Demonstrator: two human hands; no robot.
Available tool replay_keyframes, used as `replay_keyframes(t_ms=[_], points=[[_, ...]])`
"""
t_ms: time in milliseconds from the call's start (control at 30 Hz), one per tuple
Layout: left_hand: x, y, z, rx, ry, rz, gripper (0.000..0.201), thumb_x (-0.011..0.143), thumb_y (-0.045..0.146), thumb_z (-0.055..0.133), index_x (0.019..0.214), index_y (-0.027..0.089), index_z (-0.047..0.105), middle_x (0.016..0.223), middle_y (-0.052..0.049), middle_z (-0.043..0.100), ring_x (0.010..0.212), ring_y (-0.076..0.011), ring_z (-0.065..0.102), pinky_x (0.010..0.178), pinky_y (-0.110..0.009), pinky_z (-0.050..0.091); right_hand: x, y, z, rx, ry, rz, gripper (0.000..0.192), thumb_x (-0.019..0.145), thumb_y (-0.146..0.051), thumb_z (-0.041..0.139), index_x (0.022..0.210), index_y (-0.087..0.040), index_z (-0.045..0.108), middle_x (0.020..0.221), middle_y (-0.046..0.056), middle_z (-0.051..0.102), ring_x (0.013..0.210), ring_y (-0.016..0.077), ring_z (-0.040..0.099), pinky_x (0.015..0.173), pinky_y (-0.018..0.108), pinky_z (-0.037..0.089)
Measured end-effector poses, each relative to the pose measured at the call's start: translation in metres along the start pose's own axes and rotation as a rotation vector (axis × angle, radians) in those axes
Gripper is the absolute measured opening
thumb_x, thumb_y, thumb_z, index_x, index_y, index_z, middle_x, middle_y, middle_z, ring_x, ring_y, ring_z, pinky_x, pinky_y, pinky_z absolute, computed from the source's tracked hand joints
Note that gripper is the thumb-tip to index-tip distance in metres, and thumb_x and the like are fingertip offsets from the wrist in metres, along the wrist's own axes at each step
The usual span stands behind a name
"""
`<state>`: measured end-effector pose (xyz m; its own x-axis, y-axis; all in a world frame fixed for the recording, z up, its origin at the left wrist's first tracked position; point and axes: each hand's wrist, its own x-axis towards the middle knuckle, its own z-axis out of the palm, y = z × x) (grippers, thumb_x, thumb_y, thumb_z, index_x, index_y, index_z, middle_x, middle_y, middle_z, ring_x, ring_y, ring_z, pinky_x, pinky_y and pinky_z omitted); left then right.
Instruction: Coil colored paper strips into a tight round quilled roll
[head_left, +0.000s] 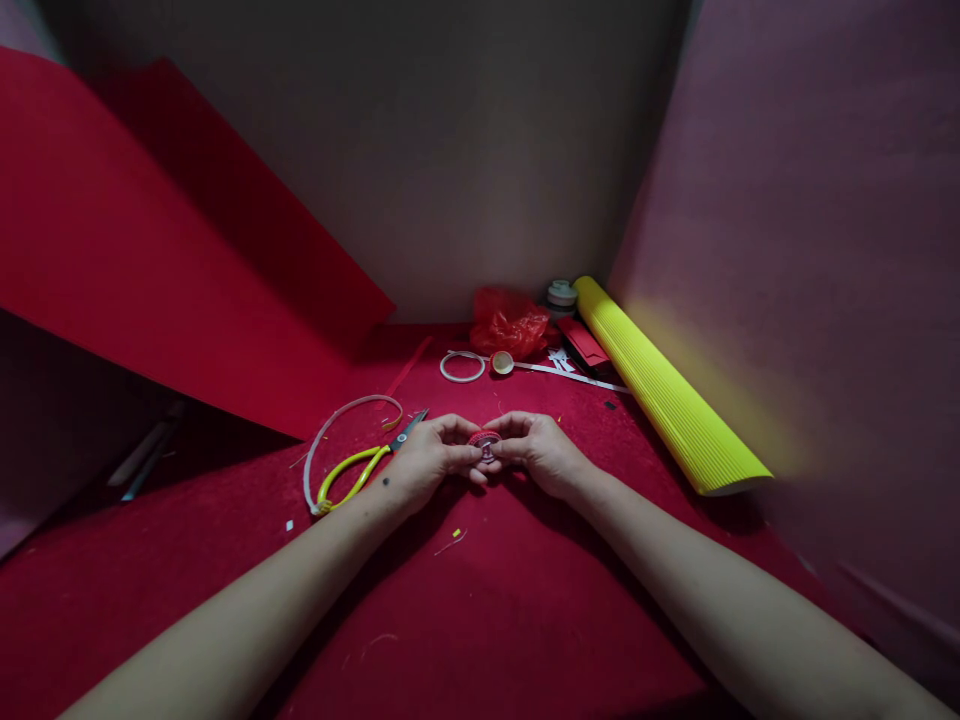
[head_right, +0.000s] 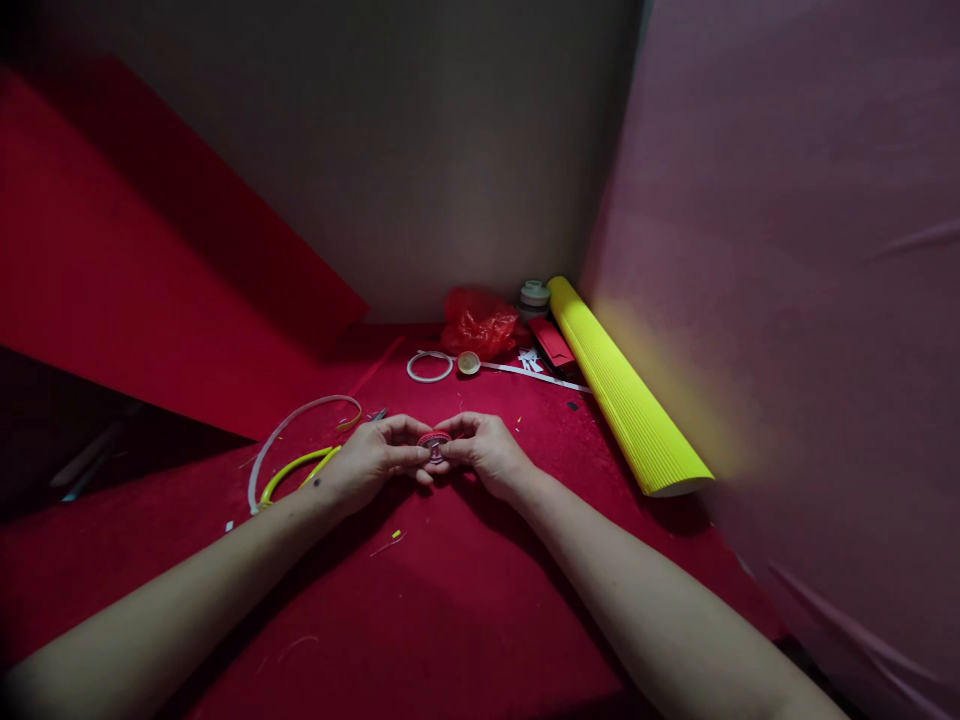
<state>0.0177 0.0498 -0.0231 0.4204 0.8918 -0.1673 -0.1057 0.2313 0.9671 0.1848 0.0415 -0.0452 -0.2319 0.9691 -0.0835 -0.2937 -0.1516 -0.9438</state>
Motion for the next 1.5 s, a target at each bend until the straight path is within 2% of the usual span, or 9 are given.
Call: replay_keyframes(t_ms=[200,467,600,733,900,1033,1300,1500], points=[[-0.001,0.001,-0.003,0.033,-0.012,-0.01,0.026,0.059,0.01,0.076,0.077,0.011,0.058,0.068,-0.004,0.067,0.064,-0.02,0.069,0.059,-0.029,0.056,0.001,-0.001,-0.003,0.036,-0.044,0.037,0.03,0.053,-0.01,0.078,0.08,-0.012,0.065,0.071,0.004,0.068,0.056,0.0148,0.066,0.056,0.027,0.051],[-0.003,0.001,-0.001,0.058,-0.015,0.014,0.026,0.059,0.011,0.075,0.079,0.011,0.058,0.069,-0.003,0.068,0.062,-0.0187,0.068,0.059,-0.031,0.056,-0.001,-0.003,0.002,-0.005,0.002,0.022,0.031,0.053,-0.009,0.075,0.081,-0.012,0.063,0.067,0.002,0.066,0.053,0.0127,0.063,0.055,0.026,0.049],[-0.003,0.003,0.001,0.087,0.001,0.052,0.026,0.059,0.014,0.075,0.079,0.012,0.058,0.071,-0.001,0.067,0.061,-0.0164,0.066,0.061,-0.03,0.055,-0.003,-0.006,0.005,0.02,0.013,-0.024,0.038,0.051,-0.008,0.075,0.086,-0.014,0.062,0.074,0.001,0.066,0.055,0.0116,0.062,0.056,0.026,0.05],[-0.004,-0.002,0.001,0.208,0.037,0.218,0.02,0.065,0.021,0.072,0.08,0.014,0.06,0.07,0.0,0.066,0.063,-0.0139,0.063,0.064,-0.027,0.052,-0.006,-0.01,0.009,-0.035,0.018,-0.088,0.027,0.055,-0.012,0.075,0.079,-0.013,0.063,0.071,0.0,0.064,0.06,0.011,0.06,0.062,0.027,0.049],[-0.006,-0.01,-0.007,0.527,0.083,0.517,0.012,0.08,0.022,0.061,0.091,0.019,0.064,0.087,-0.003,0.065,0.082,-0.0155,0.061,0.077,-0.028,0.049,-0.007,-0.009,0.013,-0.142,0.083,-0.32,0.019,0.061,-0.012,0.071,0.077,-0.018,0.064,0.075,-0.001,0.061,0.073,0.012,0.057,0.071,0.027,0.048],[-0.007,-0.012,-0.011,0.594,0.108,0.608,0.018,0.084,0.022,0.056,0.102,0.021,0.059,0.095,-0.004,0.063,0.089,-0.0163,0.06,0.083,-0.029,0.048,-0.006,-0.006,0.013,-0.19,0.078,-0.437,0.016,0.065,-0.011,0.066,0.077,-0.022,0.063,0.078,-0.002,0.059,0.077,0.0129,0.055,0.073,0.027,0.048],[-0.009,-0.008,-0.009,0.587,0.115,0.661,0.01,0.082,0.022,0.059,0.092,0.021,0.06,0.085,-0.002,0.061,0.078,-0.0153,0.06,0.075,-0.027,0.049,-0.007,-0.007,0.014,-0.165,0.061,-0.416,0.012,0.067,-0.014,0.066,0.075,-0.021,0.062,0.076,-0.002,0.058,0.073,0.0129,0.056,0.073,0.03,0.049],[-0.011,-0.004,-0.005,0.554,0.104,0.587,0.009,0.081,0.024,0.06,0.089,0.021,0.061,0.085,-0.002,0.061,0.081,-0.0164,0.06,0.078,-0.029,0.049,-0.007,-0.009,0.014,-0.177,0.052,-0.398,0.013,0.065,-0.014,0.069,0.073,-0.021,0.063,0.073,-0.003,0.059,0.072,0.0126,0.057,0.072,0.029,0.05]])
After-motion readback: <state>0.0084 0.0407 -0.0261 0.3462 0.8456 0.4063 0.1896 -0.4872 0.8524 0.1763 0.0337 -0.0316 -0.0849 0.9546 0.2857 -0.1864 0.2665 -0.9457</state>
